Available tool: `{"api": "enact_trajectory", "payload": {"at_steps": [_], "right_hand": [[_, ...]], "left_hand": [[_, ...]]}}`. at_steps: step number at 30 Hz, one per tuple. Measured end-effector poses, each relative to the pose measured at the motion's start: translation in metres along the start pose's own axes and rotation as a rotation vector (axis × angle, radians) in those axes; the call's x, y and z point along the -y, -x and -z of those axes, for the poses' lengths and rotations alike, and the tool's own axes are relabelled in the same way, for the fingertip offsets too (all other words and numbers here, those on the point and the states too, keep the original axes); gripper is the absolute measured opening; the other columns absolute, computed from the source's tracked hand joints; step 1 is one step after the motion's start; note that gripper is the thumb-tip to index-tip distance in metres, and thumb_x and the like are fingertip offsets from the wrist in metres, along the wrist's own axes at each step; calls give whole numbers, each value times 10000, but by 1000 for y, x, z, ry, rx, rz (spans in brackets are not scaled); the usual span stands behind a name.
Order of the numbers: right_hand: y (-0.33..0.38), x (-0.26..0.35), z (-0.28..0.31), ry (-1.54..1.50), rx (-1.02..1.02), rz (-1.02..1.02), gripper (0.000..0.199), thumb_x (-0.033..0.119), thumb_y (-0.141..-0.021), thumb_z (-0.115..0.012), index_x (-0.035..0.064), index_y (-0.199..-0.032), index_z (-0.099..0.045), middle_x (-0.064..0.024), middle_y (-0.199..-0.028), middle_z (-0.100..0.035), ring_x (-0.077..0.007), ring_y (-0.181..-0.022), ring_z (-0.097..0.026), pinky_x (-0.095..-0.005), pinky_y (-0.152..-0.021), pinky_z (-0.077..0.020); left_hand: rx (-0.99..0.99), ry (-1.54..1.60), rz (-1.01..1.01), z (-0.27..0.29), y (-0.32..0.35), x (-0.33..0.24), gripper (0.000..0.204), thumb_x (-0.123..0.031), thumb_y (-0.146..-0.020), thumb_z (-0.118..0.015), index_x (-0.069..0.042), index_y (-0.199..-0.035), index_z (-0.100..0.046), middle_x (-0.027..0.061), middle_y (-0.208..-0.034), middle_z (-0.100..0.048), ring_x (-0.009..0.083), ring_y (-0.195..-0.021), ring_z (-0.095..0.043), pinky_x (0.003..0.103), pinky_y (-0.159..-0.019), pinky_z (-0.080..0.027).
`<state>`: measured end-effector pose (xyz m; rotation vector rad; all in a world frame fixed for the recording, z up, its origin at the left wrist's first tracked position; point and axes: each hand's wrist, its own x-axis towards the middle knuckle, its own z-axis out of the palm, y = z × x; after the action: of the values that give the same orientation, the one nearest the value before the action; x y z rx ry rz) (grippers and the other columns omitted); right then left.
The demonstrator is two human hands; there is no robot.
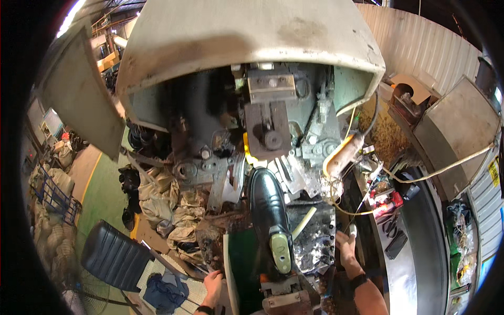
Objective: Manually position shoe uppers on lasts and operate a lasting machine to shape and attach the uppers.
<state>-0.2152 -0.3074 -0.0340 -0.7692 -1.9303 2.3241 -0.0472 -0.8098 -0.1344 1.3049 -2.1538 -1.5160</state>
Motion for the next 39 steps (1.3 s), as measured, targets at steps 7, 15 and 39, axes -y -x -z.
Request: {"api": "enact_trajectory", "payload": {"at_steps": [7,15,39], "right_hand": [[49,86,-65,185,281,165,329,178,-963,-713,-39,-1209,-679,-131,-1157,-711,-189,-1067,-646,-307,-964,-483],[102,89,-90,676,378,660,242,157,-938,-739,-49,-975,-617,-196,-928,-757,-285,-856,-760,-374,-751,-587],[161,15,153,828,-8,524,219,216,-917,-673,3,-960,-698,-272,-900,-702,-469,-856,-684,-521,-778,-559]], "left_hand": [[52,157,-275,16,16,-87,317,-83,-922,-672,43,-1212,-652,158,-1150,-711,243,-1099,-664,362,-973,-508],[558,631,-557,-32,129,-308,522,-97,-1027,-565,42,-1500,-395,213,-1538,-444,263,-1444,-422,375,-1199,-313],[456,377,-725,-80,181,-323,978,73,-759,-707,-101,-1602,-242,207,-1622,-259,329,-1467,-316,414,-1223,-222]]}}
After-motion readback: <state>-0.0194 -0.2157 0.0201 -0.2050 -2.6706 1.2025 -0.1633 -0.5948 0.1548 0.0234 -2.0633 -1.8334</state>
